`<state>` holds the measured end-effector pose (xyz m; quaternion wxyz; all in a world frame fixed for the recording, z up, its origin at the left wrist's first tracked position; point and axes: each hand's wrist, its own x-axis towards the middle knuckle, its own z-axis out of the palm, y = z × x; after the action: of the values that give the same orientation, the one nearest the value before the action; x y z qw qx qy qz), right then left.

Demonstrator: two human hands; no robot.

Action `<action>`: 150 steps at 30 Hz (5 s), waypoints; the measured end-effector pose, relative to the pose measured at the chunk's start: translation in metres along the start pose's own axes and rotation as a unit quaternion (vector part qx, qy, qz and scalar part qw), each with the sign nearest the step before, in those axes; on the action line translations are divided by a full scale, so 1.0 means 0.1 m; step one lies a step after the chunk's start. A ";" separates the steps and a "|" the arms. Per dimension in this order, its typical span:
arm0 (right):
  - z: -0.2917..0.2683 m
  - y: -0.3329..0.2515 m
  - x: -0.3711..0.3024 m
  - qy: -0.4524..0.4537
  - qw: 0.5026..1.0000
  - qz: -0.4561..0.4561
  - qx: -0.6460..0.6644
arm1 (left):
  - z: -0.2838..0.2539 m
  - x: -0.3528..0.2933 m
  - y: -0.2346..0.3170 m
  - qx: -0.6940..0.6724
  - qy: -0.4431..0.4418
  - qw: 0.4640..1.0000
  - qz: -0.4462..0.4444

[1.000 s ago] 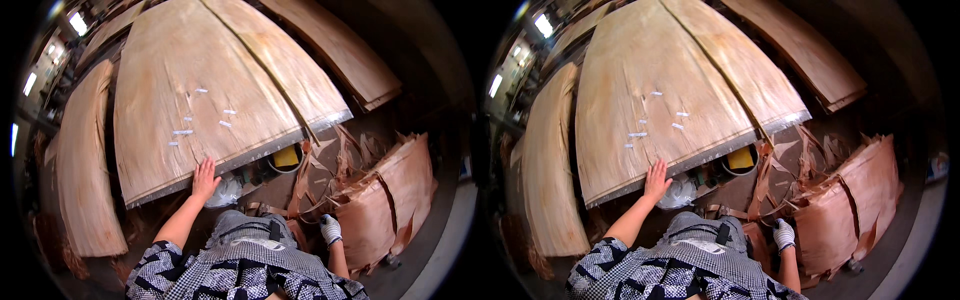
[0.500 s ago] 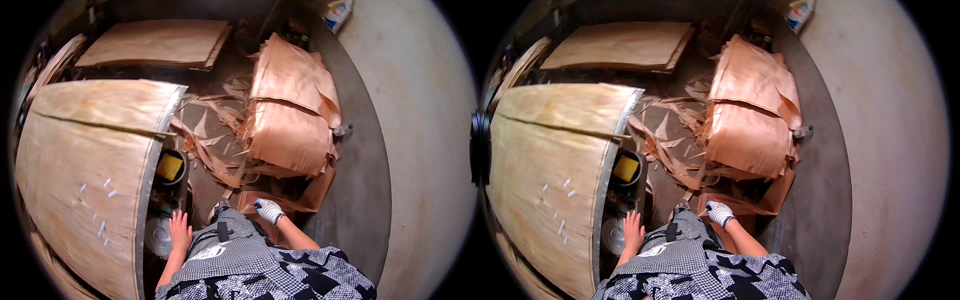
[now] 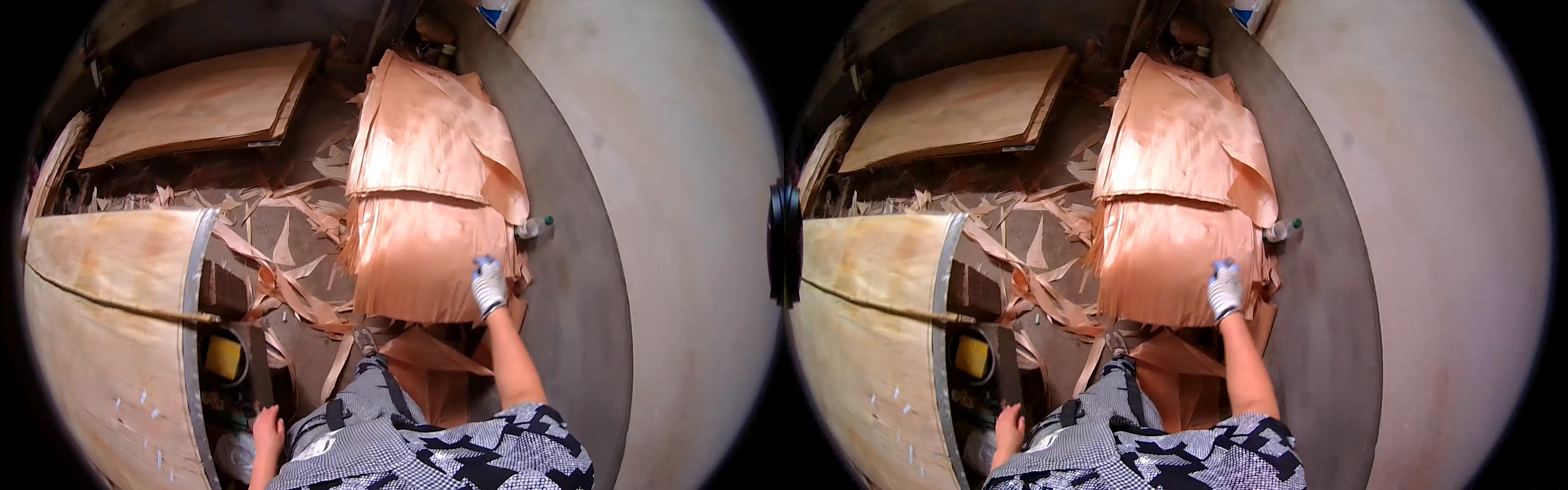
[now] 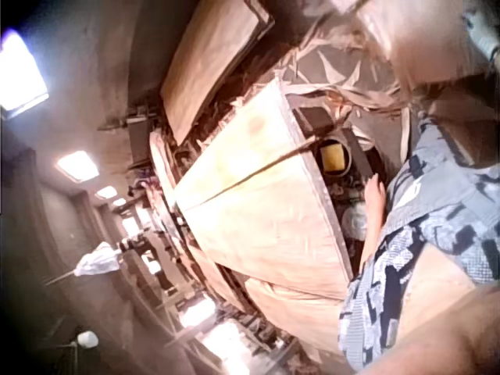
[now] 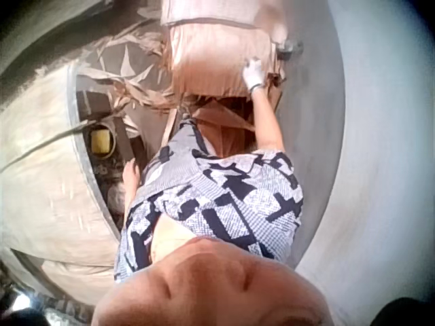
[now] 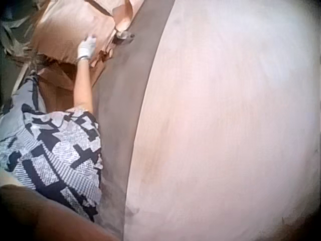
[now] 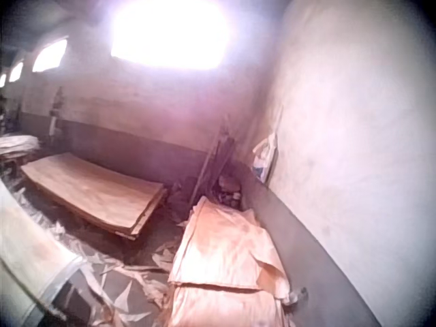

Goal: The person repairs cracks and defects in wood veneer sheets by applying small strips of tape to the surface and using a small knife to trim away excess material.

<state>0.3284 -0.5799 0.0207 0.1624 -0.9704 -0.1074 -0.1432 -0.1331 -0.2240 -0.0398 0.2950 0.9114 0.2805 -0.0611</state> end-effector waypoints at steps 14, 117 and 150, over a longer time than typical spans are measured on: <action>0.90 1.63 2.66 -0.088 0.981 0.042 -0.167 | -0.14 0.71 0.82 -0.011 -0.161 0.951 -0.263; -0.17 -6.37 -4.86 -0.795 0.550 -0.032 0.254 | -2.11 -4.06 -3.43 -0.714 0.288 0.583 -0.259; -0.36 -7.36 -4.49 -0.496 0.501 -0.674 0.222 | -0.85 -3.01 -2.34 0.018 0.291 0.831 -0.474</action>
<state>-0.2882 0.0148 0.1223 0.1466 -0.4483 -0.8203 0.3236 -0.5171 -0.1618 -0.0045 0.1186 0.6471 0.7499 0.0696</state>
